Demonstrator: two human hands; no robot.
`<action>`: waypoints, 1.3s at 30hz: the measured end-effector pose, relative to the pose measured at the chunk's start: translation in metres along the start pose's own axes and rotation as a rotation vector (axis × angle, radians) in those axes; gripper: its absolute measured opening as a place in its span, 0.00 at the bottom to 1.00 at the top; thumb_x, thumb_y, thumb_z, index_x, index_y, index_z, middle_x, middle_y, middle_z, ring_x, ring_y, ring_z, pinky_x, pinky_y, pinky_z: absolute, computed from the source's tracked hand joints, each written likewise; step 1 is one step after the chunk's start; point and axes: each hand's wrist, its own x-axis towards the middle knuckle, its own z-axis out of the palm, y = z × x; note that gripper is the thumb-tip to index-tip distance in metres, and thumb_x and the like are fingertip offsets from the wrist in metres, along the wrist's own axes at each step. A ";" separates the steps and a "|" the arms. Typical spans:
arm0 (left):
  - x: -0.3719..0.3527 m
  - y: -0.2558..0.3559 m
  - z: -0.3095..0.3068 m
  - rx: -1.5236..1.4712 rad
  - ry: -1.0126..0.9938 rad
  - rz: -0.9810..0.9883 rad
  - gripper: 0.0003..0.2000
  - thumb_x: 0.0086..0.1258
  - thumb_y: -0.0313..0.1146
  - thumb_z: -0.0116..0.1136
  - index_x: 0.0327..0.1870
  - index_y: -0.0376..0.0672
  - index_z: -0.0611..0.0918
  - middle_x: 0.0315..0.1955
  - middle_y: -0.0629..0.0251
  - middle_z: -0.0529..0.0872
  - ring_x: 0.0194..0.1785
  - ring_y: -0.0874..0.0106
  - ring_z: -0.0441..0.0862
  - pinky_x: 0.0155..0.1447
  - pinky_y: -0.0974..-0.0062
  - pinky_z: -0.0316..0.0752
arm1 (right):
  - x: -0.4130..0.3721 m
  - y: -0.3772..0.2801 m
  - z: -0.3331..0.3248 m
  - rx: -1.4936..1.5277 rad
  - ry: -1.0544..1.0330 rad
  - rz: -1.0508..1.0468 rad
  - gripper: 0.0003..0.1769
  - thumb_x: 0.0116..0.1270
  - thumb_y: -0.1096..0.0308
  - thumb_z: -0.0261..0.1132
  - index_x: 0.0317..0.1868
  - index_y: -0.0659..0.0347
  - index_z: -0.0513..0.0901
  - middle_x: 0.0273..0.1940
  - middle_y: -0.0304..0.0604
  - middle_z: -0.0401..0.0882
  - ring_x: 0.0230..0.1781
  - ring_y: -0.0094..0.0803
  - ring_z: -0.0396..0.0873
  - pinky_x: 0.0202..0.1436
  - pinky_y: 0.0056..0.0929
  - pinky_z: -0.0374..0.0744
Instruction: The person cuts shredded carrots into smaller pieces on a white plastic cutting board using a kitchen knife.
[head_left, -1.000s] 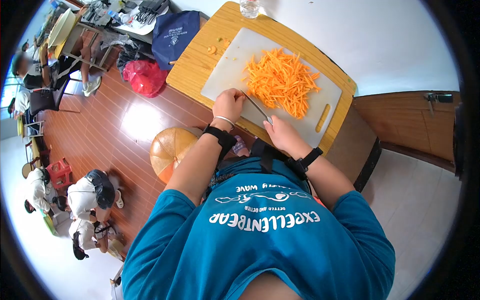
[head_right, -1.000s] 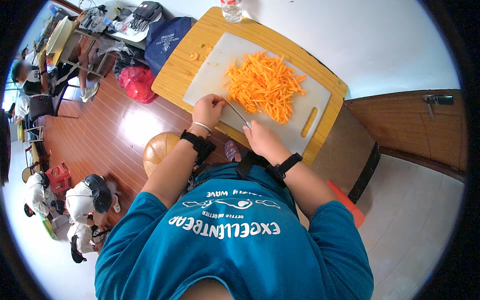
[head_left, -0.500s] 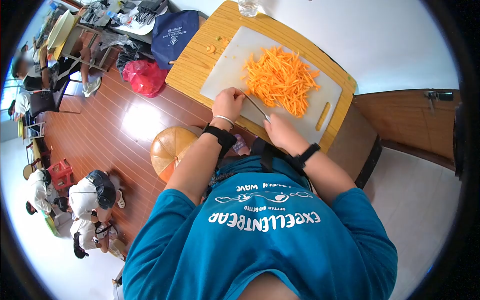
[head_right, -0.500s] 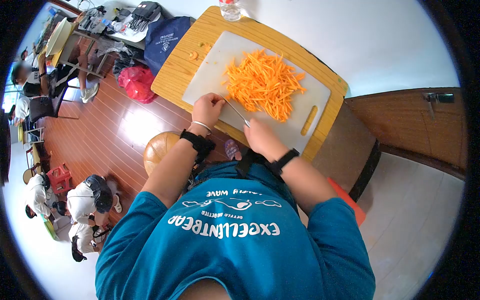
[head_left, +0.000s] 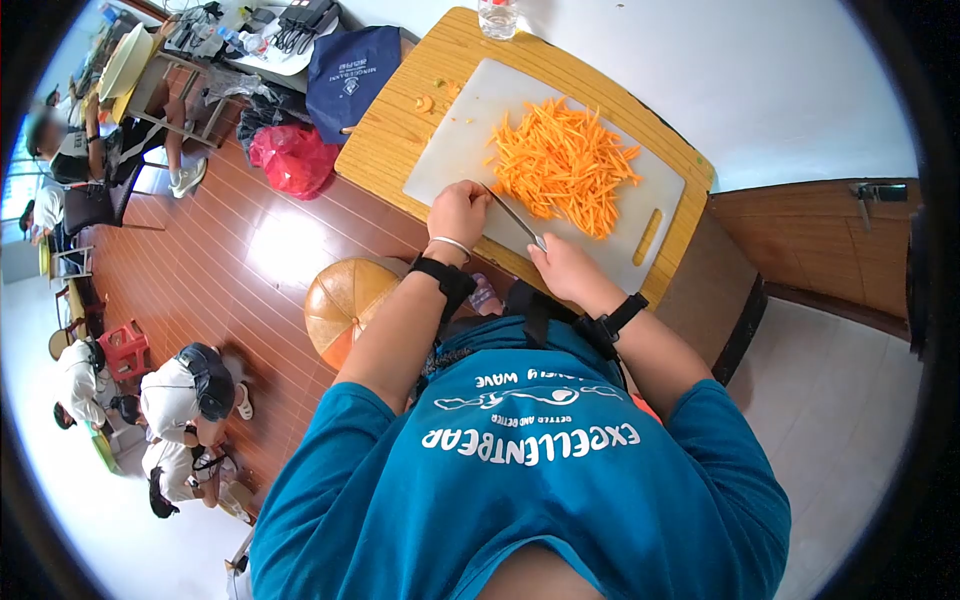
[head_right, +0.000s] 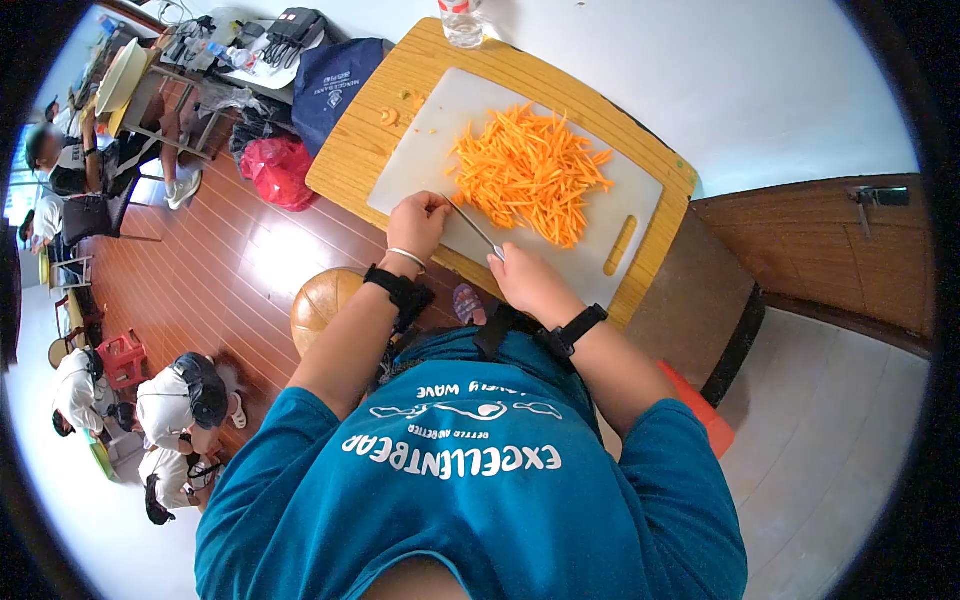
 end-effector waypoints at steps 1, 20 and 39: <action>-0.001 0.000 0.000 0.001 0.008 -0.001 0.07 0.63 0.34 0.60 0.35 0.42 0.86 0.34 0.54 0.86 0.41 0.56 0.84 0.46 0.63 0.78 | 0.000 0.001 0.000 -0.004 -0.003 -0.001 0.20 0.75 0.53 0.53 0.41 0.67 0.75 0.35 0.65 0.80 0.39 0.64 0.79 0.43 0.55 0.76; 0.000 -0.004 0.005 0.067 0.081 0.087 0.08 0.62 0.33 0.63 0.35 0.37 0.85 0.31 0.53 0.86 0.35 0.58 0.84 0.43 0.66 0.78 | -0.028 0.025 -0.003 -0.037 -0.062 0.025 0.21 0.75 0.54 0.52 0.41 0.68 0.75 0.34 0.65 0.80 0.37 0.64 0.78 0.42 0.53 0.76; -0.001 -0.001 0.003 0.080 0.092 0.098 0.07 0.63 0.32 0.62 0.35 0.38 0.85 0.32 0.53 0.86 0.37 0.57 0.84 0.44 0.65 0.78 | 0.000 0.005 -0.001 0.034 -0.029 0.006 0.21 0.75 0.52 0.52 0.41 0.66 0.74 0.36 0.65 0.80 0.40 0.64 0.78 0.44 0.55 0.75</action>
